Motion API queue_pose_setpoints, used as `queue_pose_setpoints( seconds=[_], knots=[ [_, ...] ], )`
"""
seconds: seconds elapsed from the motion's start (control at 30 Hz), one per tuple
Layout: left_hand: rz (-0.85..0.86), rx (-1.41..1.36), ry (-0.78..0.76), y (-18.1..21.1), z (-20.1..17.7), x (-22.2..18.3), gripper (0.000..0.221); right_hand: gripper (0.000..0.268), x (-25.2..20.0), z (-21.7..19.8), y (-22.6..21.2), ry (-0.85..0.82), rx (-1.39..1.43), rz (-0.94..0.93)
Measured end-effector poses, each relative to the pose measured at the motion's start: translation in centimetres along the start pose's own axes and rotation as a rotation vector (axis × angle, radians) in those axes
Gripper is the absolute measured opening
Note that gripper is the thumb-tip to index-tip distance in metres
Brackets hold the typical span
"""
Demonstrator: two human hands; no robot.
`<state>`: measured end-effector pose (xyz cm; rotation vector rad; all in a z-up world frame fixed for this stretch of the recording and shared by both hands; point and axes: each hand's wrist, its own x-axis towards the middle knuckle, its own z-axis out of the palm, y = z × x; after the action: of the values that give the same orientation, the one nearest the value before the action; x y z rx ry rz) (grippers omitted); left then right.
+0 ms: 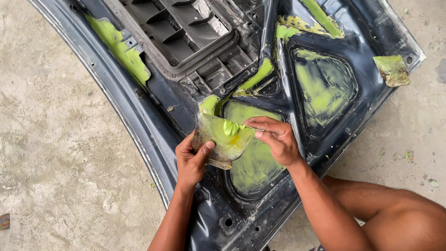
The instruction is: The person applies a green body filler to the inside of a car door using a putty knife and a small card. They spread the filler into the recessed areas and smooth the surface with their fingers.
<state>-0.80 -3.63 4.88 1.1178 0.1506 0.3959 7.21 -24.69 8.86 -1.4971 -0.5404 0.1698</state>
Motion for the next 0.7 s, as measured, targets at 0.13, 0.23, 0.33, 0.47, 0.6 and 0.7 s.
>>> queue_pose_setpoints(
  seconds=[0.13, 0.23, 0.33, 0.47, 0.6, 0.7],
  knots=[
    [0.020, -0.121, 0.081, 0.2, -0.4, 0.4, 0.012, 0.020, -1.1, -0.3, 0.9, -0.194, -0.309, -0.010],
    [0.080, -0.217, 0.258, 1.0, -0.9, 1.1, 0.019, 0.026, -2.8, -1.1, 2.0, 0.003, -0.172, 0.240],
    [0.095, -0.187, 0.340, 1.9, -1.7, 1.5, 0.016, 0.031, -4.0, -4.3, 3.1, 0.237, -0.161, 0.402],
    [0.086, -0.195, 0.379, 0.9, -2.8, 2.0, 0.020, 0.032, -2.1, -10.9, 3.0, 0.432, -0.290, 0.388],
    [0.056, -0.194, 0.369, 0.7, -2.7, 2.2, 0.019, 0.031, -1.3, -18.3, 7.3, 0.546, -0.503, 0.403],
    [0.064, -0.164, 0.349, 0.1, -2.9, 2.4, 0.017, 0.037, -2.1, -23.4, 11.8, 0.474, -1.015, 0.262]
  ],
)
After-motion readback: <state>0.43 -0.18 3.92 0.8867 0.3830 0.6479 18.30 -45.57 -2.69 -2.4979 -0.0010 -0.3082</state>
